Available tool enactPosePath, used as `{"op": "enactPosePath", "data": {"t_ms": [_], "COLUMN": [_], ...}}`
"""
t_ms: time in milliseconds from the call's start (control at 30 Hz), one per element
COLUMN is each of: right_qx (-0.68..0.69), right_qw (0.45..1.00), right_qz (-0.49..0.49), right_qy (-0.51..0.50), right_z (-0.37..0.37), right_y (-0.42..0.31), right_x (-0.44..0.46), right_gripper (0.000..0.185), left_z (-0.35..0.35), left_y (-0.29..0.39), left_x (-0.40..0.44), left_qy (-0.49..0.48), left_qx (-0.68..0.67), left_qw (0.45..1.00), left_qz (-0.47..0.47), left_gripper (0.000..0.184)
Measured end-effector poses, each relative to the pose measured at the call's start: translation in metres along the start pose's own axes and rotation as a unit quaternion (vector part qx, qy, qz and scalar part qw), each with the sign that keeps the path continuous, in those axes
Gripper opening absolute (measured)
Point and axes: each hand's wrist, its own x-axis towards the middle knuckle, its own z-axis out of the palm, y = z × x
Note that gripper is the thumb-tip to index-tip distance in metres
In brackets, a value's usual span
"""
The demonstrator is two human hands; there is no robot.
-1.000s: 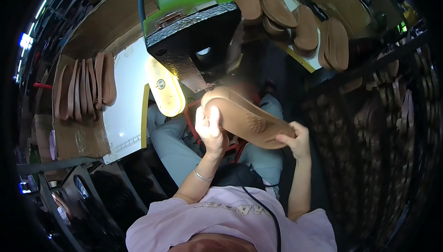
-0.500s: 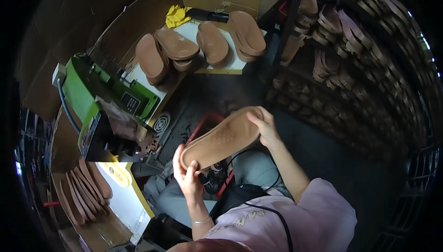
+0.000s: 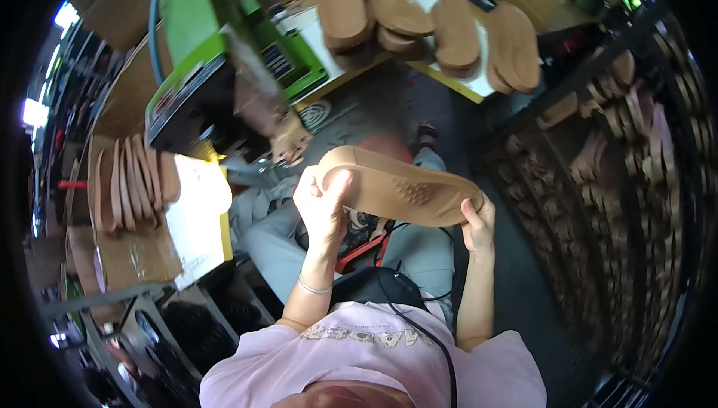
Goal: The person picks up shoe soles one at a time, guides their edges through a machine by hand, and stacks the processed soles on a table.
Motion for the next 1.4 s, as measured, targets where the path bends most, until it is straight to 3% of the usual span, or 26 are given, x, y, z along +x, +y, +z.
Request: {"op": "enactPosePath", "data": {"t_ms": [67, 167, 567, 667, 833, 933, 1000, 1033, 1100, 1233, 1267, 1400], "right_qx": [-0.069, -0.083, -0.154, -0.179, -0.175, -0.124, -0.050, -0.049, -0.005, 0.138, 0.065, 0.039], "right_qw": [0.995, 0.991, 0.985, 0.979, 0.980, 0.992, 0.991, 0.984, 0.975, 0.966, 0.973, 0.976], "right_qz": [0.018, 0.045, 0.004, -0.021, -0.050, -0.034, -0.088, -0.106, -0.121, -0.099, -0.113, -0.146], "right_qy": [-0.075, -0.092, -0.082, -0.099, -0.076, 0.014, 0.092, 0.136, 0.187, 0.194, 0.193, 0.157], "right_z": [0.002, 0.022, 0.051, 0.056, 0.079, 0.083, 0.077, 0.084, 0.101, 0.101, 0.075, 0.065], "right_y": [0.009, 0.011, -0.022, -0.032, -0.029, -0.020, -0.002, 0.001, 0.013, 0.000, -0.003, -0.058], "right_x": [0.001, -0.013, -0.032, -0.019, 0.011, 0.014, 0.015, 0.006, -0.014, -0.025, -0.014, 0.000], "right_gripper": [0.042, 0.045, 0.034, 0.033, 0.026, 0.019, 0.019, 0.021, 0.027, 0.032, 0.035, 0.038], "left_z": [-0.015, -0.020, -0.042, -0.050, -0.062, -0.070, -0.060, -0.053, -0.025, 0.038, 0.048, 0.079], "left_y": [0.005, 0.014, 0.015, 0.016, 0.028, 0.030, 0.022, 0.011, -0.018, -0.042, -0.045, -0.051], "left_x": [0.002, 0.007, 0.005, 0.003, 0.004, -0.005, -0.013, -0.017, -0.028, -0.048, -0.051, -0.065], "left_qy": [0.003, 0.006, -0.012, 0.013, 0.045, 0.028, -0.032, -0.050, -0.062, -0.106, -0.131, -0.141], "left_qx": [0.024, -0.009, -0.126, -0.144, -0.131, -0.047, -0.055, 0.042, -0.003, -0.029, -0.056, -0.073], "left_qw": [0.999, 1.000, 0.992, 0.989, 0.989, 0.998, 0.998, 0.996, 0.998, 0.993, 0.988, 0.986], "left_qz": [0.038, 0.013, -0.002, 0.041, 0.046, 0.017, 0.004, 0.061, 0.029, -0.038, -0.053, -0.054], "left_gripper": [0.023, 0.020, 0.019, 0.016, 0.026, 0.030, 0.031, 0.037, 0.036, 0.038, 0.040, 0.044]}}
